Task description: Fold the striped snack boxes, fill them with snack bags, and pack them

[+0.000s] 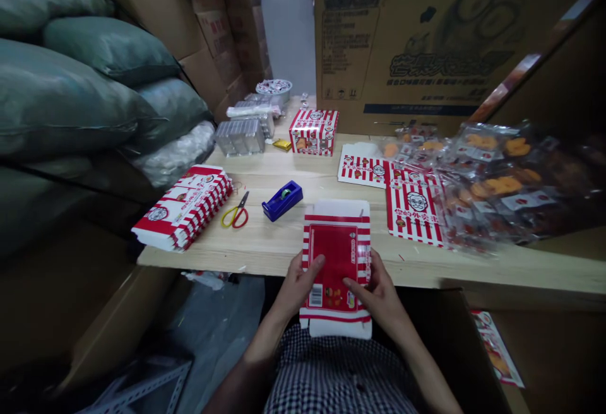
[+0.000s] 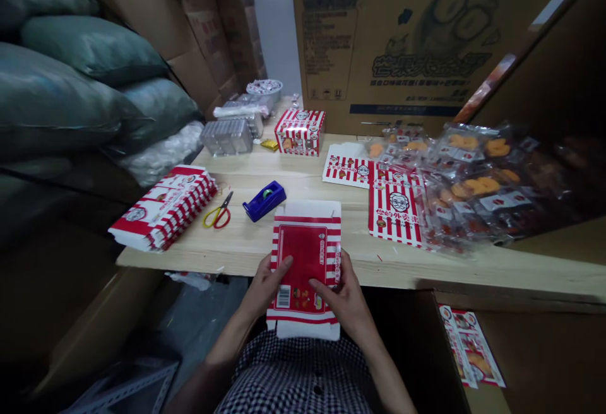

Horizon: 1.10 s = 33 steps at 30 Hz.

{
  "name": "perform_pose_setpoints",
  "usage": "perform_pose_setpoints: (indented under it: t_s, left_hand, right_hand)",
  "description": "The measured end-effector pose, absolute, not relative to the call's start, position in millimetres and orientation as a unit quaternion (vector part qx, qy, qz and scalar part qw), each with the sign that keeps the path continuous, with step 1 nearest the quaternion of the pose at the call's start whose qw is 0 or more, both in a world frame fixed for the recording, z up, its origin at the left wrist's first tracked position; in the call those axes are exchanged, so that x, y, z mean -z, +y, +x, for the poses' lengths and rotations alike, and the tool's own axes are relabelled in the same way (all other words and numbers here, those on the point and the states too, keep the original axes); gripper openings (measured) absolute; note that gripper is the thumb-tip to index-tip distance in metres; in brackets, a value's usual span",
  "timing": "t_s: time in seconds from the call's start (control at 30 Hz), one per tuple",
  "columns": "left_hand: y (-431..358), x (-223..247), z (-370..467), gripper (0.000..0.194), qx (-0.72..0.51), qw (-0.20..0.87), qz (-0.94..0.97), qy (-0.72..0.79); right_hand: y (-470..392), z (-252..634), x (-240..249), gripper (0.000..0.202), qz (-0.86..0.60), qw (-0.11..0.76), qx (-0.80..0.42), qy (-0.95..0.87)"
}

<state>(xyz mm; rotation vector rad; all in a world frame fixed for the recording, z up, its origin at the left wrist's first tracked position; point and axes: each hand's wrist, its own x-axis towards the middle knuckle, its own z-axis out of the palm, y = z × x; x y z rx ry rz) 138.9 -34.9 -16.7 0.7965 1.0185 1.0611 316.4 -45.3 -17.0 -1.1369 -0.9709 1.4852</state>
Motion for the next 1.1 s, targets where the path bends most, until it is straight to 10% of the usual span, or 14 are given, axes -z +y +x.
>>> perform_pose_setpoints:
  t_s: [0.27,0.63,1.1]
  left_hand:
    - [-37.7,4.4,150.2,0.073,-0.505,0.668,0.348,0.421]
    - [-37.8,24.7,149.2,0.054,-0.508,0.67,0.287,0.459]
    - [-27.9,32.2,116.2,0.055,-0.491,0.679,0.384,0.388]
  right_hand:
    - [-51.1,312.0,13.6,0.075,-0.442,0.468,-0.665,-0.379]
    - [-66.5,309.1,26.8,0.049,-0.452,0.437,-0.717,-0.301]
    - [-50.0,323.3,25.4,0.064,-0.477,0.475,-0.662,-0.328]
